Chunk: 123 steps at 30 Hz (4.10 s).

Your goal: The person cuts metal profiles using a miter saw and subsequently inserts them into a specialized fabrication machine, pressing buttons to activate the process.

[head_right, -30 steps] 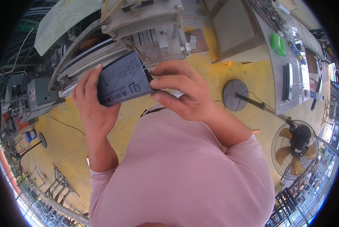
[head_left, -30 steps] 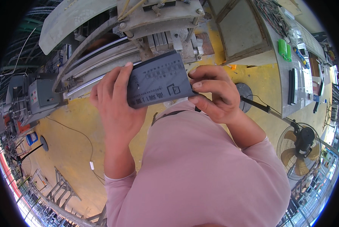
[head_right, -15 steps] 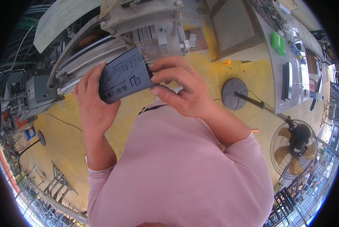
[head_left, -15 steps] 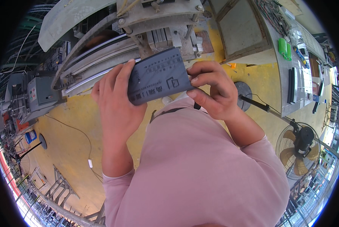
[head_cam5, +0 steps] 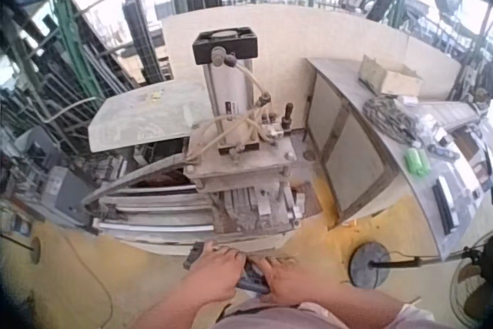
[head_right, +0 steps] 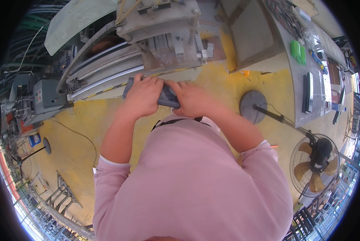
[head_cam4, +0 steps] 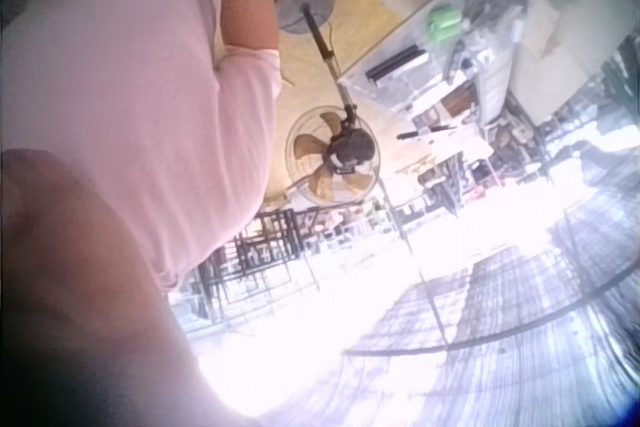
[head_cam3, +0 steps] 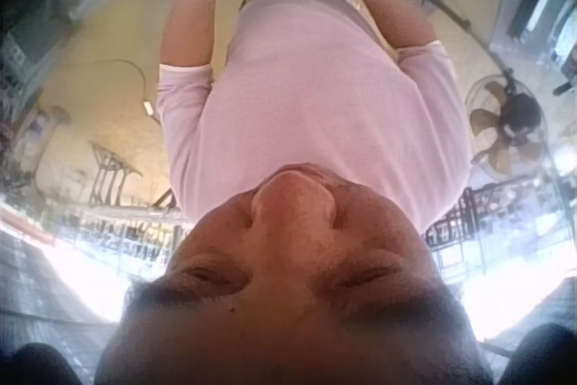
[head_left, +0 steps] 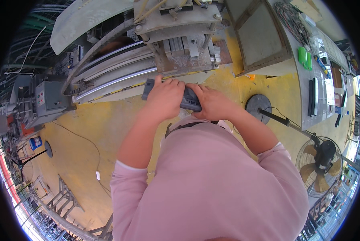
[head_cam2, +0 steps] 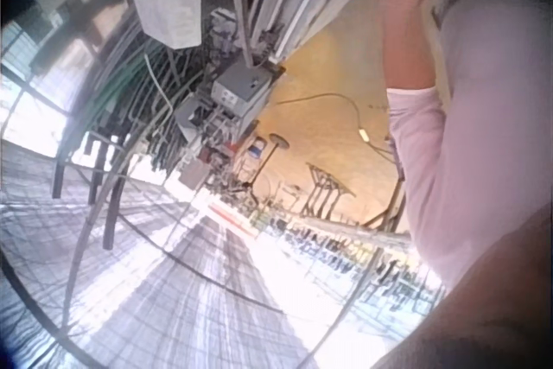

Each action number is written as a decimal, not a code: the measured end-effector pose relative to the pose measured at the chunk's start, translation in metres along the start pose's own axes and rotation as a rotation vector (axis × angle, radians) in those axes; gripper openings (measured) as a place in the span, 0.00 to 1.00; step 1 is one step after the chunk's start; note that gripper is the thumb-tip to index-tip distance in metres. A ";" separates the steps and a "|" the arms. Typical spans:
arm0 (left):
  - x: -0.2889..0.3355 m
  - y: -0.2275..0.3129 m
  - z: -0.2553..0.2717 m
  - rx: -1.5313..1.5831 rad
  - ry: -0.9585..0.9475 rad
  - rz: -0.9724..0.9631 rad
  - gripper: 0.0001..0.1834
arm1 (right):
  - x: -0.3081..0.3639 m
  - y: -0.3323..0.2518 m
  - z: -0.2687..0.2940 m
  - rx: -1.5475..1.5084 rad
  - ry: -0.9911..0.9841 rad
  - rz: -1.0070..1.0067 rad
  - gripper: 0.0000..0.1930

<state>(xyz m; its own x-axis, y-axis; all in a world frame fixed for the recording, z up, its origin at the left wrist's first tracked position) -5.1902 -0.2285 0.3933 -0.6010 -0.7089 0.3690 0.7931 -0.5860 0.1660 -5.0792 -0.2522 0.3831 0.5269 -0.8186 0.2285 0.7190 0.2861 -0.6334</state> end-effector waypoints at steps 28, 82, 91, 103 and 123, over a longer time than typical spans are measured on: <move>-0.076 -0.072 -0.151 1.881 0.499 0.600 0.30 | -0.049 0.069 -0.101 -1.206 0.077 -0.611 0.39; -0.077 -0.098 -0.145 0.491 0.540 0.421 0.15 | -0.160 0.142 0.012 0.337 0.578 -0.298 0.28; -0.137 -0.170 -0.106 0.623 0.497 0.766 0.31 | -0.155 0.138 0.014 0.204 0.604 -0.169 0.35; -0.141 -0.157 -0.119 0.948 0.924 0.640 0.28 | -0.173 0.135 0.012 0.218 0.630 -0.235 0.29; -0.159 -0.149 -0.150 1.234 0.795 0.759 0.33 | -0.175 0.146 0.012 0.208 0.518 -0.195 0.30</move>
<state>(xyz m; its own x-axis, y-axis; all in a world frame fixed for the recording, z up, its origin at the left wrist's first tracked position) -5.2274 -0.0872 0.1729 0.3468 -0.9084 0.2336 0.2727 0.3360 0.9015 -5.0618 -0.0611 0.2595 0.1237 -0.9875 -0.0975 0.8820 0.1544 -0.4453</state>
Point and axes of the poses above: each hand's wrist, its own x-axis away from the middle knuckle, its own z-axis out of the back of the hand, y = z × x, the point moved 8 cm from there along -x, towards the middle knuckle, and after that the axes turned 1 degree about -x, right-handed, at the moved point
